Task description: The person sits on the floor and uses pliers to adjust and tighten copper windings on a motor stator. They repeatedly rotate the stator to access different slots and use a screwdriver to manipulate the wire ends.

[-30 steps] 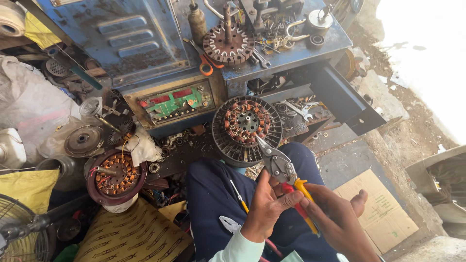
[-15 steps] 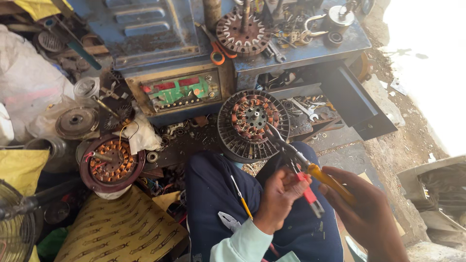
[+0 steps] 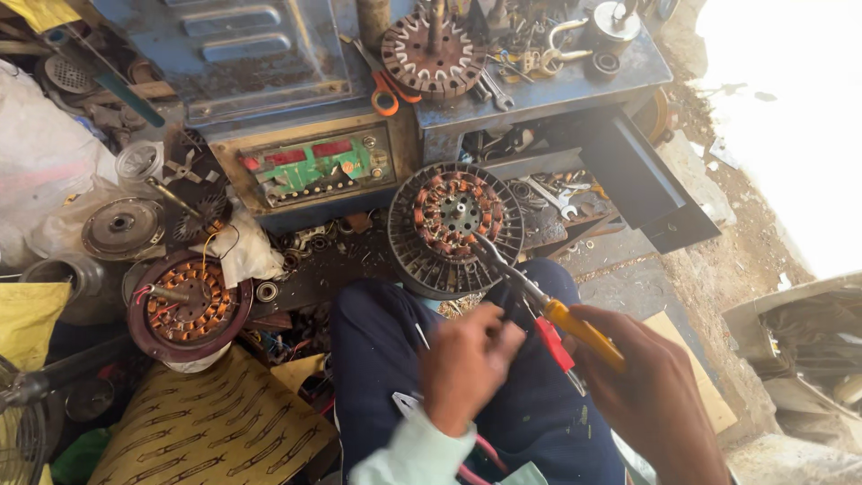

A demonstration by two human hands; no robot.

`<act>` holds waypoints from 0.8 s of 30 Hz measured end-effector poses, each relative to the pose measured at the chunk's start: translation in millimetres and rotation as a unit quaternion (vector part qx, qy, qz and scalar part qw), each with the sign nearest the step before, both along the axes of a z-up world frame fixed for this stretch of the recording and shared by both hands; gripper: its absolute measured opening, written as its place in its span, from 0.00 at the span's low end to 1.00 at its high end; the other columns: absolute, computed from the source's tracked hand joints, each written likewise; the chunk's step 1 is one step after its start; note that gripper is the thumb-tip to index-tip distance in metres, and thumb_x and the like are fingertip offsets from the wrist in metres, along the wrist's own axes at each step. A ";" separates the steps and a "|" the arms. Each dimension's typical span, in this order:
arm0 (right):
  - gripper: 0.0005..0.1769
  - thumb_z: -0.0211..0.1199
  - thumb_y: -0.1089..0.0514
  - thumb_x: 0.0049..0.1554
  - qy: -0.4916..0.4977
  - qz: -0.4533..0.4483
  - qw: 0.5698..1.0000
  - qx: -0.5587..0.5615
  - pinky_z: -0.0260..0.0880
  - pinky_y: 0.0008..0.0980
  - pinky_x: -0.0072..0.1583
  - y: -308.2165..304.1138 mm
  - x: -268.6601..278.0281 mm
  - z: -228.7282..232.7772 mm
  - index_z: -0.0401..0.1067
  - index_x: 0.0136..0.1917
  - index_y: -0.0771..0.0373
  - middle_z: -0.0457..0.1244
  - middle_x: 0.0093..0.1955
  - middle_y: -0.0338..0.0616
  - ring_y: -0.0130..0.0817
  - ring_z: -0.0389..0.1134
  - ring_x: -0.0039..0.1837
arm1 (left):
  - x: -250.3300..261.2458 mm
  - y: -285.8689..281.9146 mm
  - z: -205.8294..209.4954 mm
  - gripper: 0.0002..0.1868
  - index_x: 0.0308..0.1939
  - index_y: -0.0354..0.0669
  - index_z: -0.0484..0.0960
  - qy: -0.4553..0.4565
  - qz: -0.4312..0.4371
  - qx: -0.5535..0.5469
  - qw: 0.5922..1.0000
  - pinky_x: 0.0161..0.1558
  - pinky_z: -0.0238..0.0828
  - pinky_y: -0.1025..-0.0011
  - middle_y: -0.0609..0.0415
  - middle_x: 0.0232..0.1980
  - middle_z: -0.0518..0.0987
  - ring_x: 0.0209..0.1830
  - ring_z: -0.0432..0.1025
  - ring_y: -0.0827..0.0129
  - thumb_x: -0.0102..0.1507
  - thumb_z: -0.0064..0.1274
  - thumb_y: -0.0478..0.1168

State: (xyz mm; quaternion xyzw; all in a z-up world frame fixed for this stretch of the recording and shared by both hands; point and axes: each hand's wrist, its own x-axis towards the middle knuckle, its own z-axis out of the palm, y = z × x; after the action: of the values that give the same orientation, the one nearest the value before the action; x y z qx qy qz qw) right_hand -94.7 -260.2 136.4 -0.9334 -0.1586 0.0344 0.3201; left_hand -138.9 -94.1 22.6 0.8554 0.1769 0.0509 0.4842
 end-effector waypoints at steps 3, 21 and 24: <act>0.20 0.70 0.58 0.48 -0.012 0.024 1.000 -0.002 0.74 0.38 0.47 2.0 6.8 6.7 0.76 0.55 0.58 0.72 0.47 0.50 0.47 0.76 0.47 | 14.6 64.9 22.1 0.37 0.62 0.44 0.75 -0.184 -0.018 0.188 0.965 0.70 0.63 0.53 0.46 0.69 0.76 0.71 0.66 0.51 0.53 0.70 0.52; 0.15 0.70 0.52 0.51 -0.110 -0.050 0.991 -0.060 0.56 0.76 0.55 9.5 -29.9 -44.6 0.79 0.53 0.48 0.73 0.45 0.36 0.41 0.74 0.46 | 105.0 128.1 -10.5 0.41 0.57 0.46 0.79 -0.241 -0.201 0.212 0.926 0.77 0.49 0.54 0.42 0.77 0.63 0.80 0.54 0.47 0.44 0.75 0.55; 0.16 0.70 0.52 0.52 -0.112 -0.069 0.989 -0.064 0.47 0.86 0.61 6.1 -36.2 -53.8 0.79 0.55 0.45 0.73 0.44 0.33 0.38 0.74 0.45 | 103.7 122.4 -3.8 0.38 0.54 0.46 0.80 -0.238 -0.201 0.204 0.928 0.76 0.50 0.54 0.43 0.76 0.65 0.79 0.55 0.47 0.43 0.76 0.52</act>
State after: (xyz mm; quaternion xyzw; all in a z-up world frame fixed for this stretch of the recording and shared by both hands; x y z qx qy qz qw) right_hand -130.9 -254.1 82.6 -0.9586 -0.1262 -0.0823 0.2418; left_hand -35.3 28.3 18.8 0.9162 -0.1331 0.1896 0.3268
